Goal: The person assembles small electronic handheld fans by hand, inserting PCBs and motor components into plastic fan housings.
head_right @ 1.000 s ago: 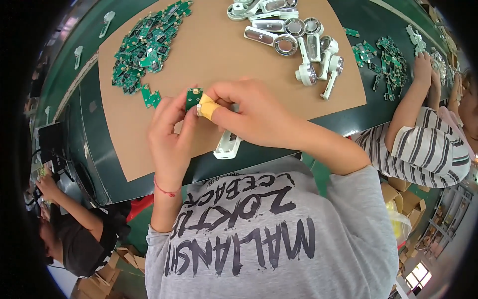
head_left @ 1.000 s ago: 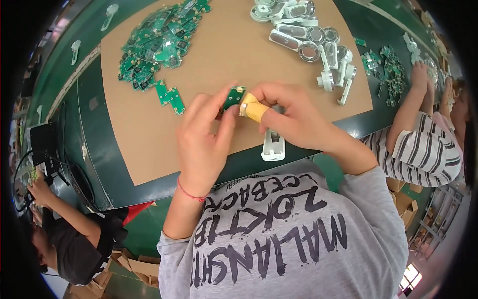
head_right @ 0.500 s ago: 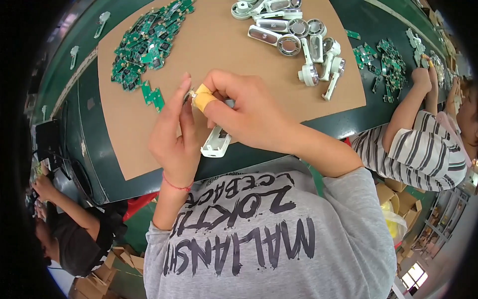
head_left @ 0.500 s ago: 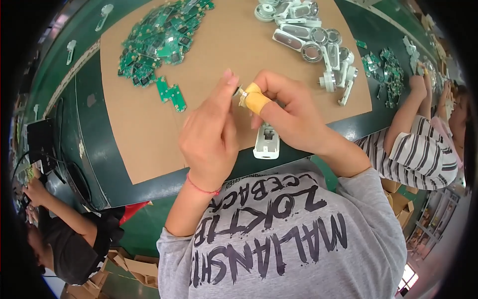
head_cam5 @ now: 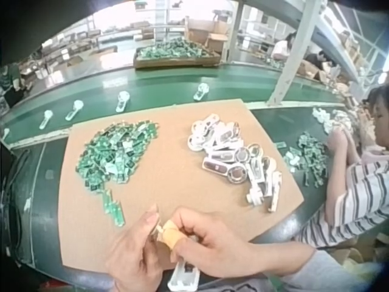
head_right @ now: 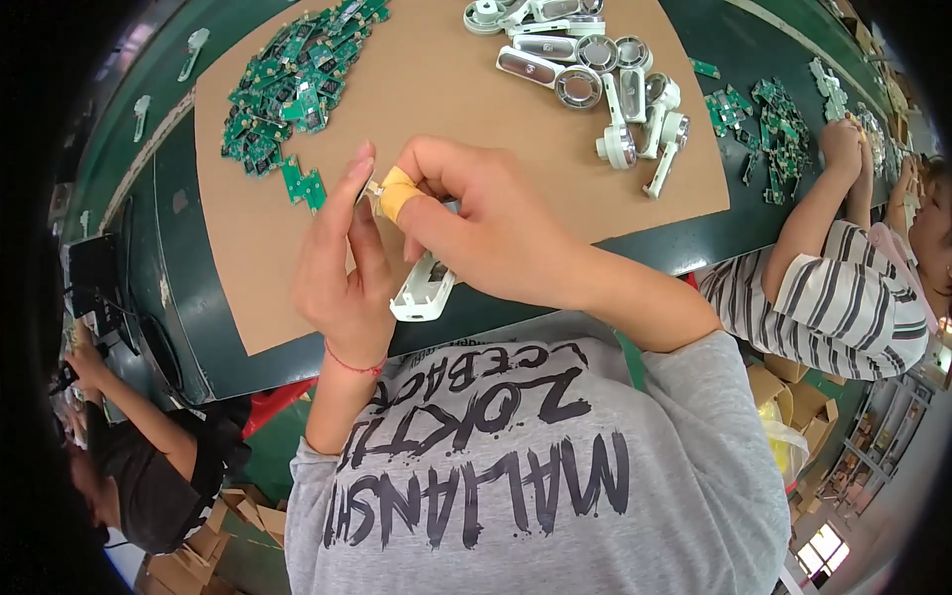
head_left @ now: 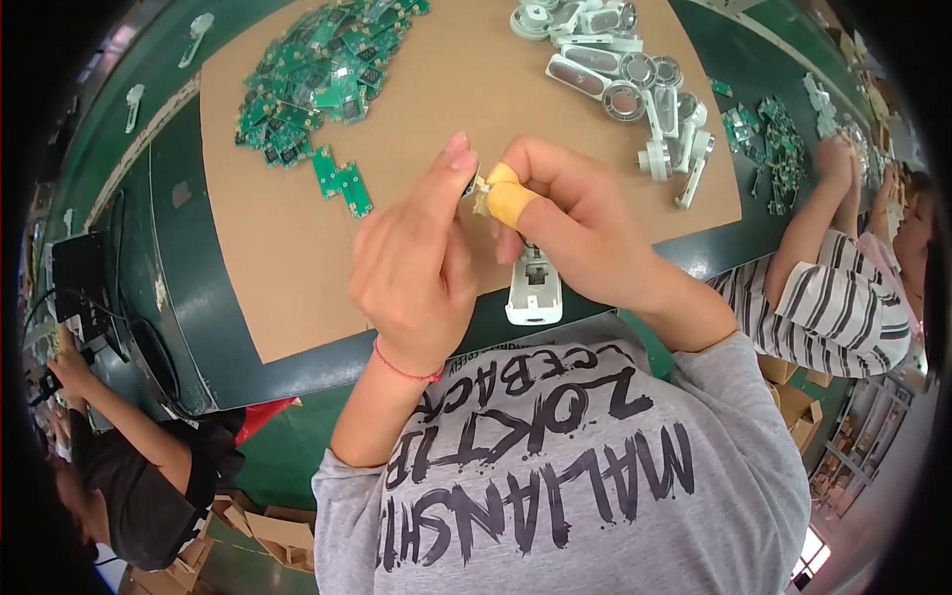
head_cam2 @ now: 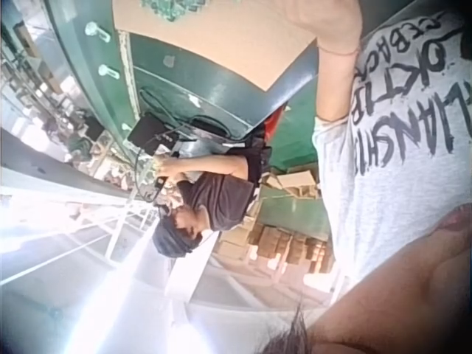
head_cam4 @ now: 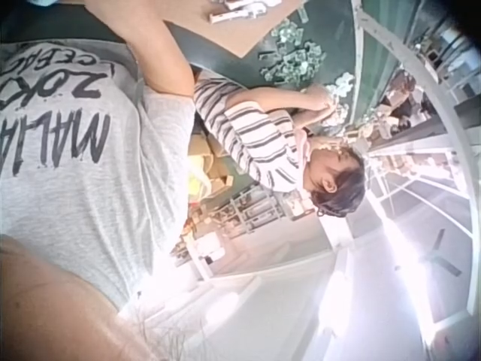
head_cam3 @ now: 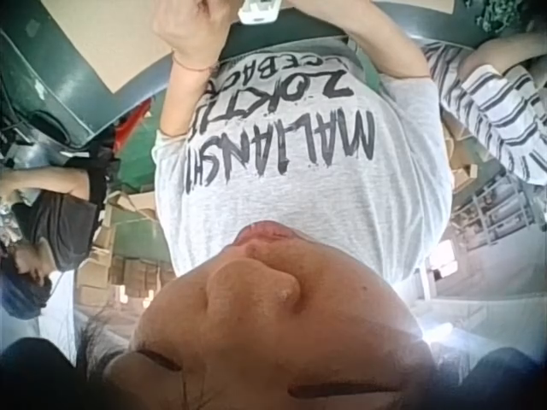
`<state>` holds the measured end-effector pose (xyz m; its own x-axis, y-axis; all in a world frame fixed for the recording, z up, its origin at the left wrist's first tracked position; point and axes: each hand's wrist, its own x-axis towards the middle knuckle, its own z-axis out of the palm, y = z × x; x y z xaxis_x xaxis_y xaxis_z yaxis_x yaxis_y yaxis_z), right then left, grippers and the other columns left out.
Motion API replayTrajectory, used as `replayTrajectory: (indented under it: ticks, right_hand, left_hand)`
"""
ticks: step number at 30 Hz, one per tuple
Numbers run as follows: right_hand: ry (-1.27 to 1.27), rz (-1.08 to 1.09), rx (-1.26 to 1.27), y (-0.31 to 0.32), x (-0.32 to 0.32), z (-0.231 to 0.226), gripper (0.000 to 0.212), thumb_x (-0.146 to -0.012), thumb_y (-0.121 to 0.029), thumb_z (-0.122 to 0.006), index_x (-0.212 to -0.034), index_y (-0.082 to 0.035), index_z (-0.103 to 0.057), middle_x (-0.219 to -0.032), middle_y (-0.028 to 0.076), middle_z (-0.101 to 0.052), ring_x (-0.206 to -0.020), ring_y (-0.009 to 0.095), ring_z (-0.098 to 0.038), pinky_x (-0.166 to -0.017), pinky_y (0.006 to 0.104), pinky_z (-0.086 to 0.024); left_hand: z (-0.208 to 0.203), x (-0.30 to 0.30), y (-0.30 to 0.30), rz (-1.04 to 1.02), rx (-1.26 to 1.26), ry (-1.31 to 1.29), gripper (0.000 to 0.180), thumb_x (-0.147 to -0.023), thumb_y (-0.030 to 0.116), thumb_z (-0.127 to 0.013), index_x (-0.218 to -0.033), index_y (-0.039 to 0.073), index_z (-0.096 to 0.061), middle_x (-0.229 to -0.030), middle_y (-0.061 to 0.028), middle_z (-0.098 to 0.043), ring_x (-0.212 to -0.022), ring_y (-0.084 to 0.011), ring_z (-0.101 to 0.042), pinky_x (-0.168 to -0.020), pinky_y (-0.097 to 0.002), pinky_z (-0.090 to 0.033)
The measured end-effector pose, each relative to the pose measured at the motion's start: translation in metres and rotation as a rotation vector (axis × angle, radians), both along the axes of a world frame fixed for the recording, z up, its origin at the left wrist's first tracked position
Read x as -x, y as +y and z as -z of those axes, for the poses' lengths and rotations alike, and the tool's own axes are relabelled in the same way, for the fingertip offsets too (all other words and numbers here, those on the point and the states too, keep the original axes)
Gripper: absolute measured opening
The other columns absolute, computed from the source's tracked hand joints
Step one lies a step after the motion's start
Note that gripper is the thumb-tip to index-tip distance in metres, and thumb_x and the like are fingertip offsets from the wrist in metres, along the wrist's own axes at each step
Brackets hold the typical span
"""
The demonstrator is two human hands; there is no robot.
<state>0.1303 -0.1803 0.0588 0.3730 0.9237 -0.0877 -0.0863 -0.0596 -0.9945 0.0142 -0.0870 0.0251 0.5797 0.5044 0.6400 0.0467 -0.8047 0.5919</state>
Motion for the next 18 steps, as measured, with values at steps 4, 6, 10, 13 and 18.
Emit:
replayTrajectory:
  ticks: [4, 6, 10, 13, 18]
  right_hand:
    - [0.257, -0.027, -0.034, 0.0, 0.004, -0.007, 0.009, -0.087, -0.008, -0.047, -0.082, -0.001, -0.05, -0.066, 0.002, -0.056, -0.06, 0.006, -0.055, -0.053, 0.0203, -0.043]
    - [0.27, -0.028, -0.061, -0.001, 0.007, -0.007, 0.009, -0.087, -0.007, -0.047, -0.082, -0.001, -0.05, -0.067, 0.001, -0.056, -0.061, 0.006, -0.055, -0.054, 0.0202, -0.043]
    - [0.182, -0.038, -0.062, -0.002, 0.003, -0.007, 0.008, -0.087, -0.006, -0.047, -0.081, -0.001, -0.049, -0.067, 0.002, -0.055, -0.061, 0.006, -0.054, -0.054, 0.0203, -0.043]
    - [0.158, -0.034, -0.081, 0.0, 0.0, -0.007, 0.007, -0.086, -0.006, -0.046, -0.081, -0.001, -0.049, -0.066, 0.001, -0.055, -0.06, 0.005, -0.053, -0.053, 0.0201, -0.042]
    - [0.148, -0.094, -0.002, -0.002, -0.005, -0.006, 0.009, -0.089, -0.008, -0.044, -0.084, -0.001, -0.049, -0.069, 0.002, -0.056, -0.061, 0.006, -0.053, -0.054, 0.0199, -0.042]
  left_hand:
    - [-0.004, 0.0, -0.004, -0.044, -0.035, -0.017, 0.039, -0.07, -0.01, -0.051, -0.107, 0.001, -0.061, -0.103, -0.012, -0.065, -0.087, -0.0188, -0.065, -0.072, -0.0261, -0.044]
    - [0.0, -0.006, -0.007, -0.029, -0.001, -0.104, 0.039, -0.07, -0.009, -0.051, -0.107, 0.001, -0.061, -0.103, -0.012, -0.065, -0.087, -0.019, -0.065, -0.073, -0.0266, -0.044]
    - [-0.003, 0.0, -0.004, 0.007, -0.011, -0.055, 0.041, -0.069, -0.01, -0.051, -0.107, 0.002, -0.061, -0.103, -0.0115, -0.065, -0.088, -0.0187, -0.064, -0.078, -0.0286, -0.044]
    - [-0.004, -0.002, -0.007, 0.015, 0.056, -0.039, 0.043, -0.069, -0.01, -0.05, -0.108, 0.003, -0.061, -0.104, -0.0103, -0.065, -0.09, -0.0179, -0.064, -0.084, -0.0314, -0.043]
    - [0.003, -0.002, -0.003, 0.02, -0.015, -0.005, 0.044, -0.07, -0.01, -0.049, -0.109, 0.005, -0.062, -0.107, -0.0094, -0.064, -0.093, -0.0169, -0.063, -0.09, -0.0362, -0.04]
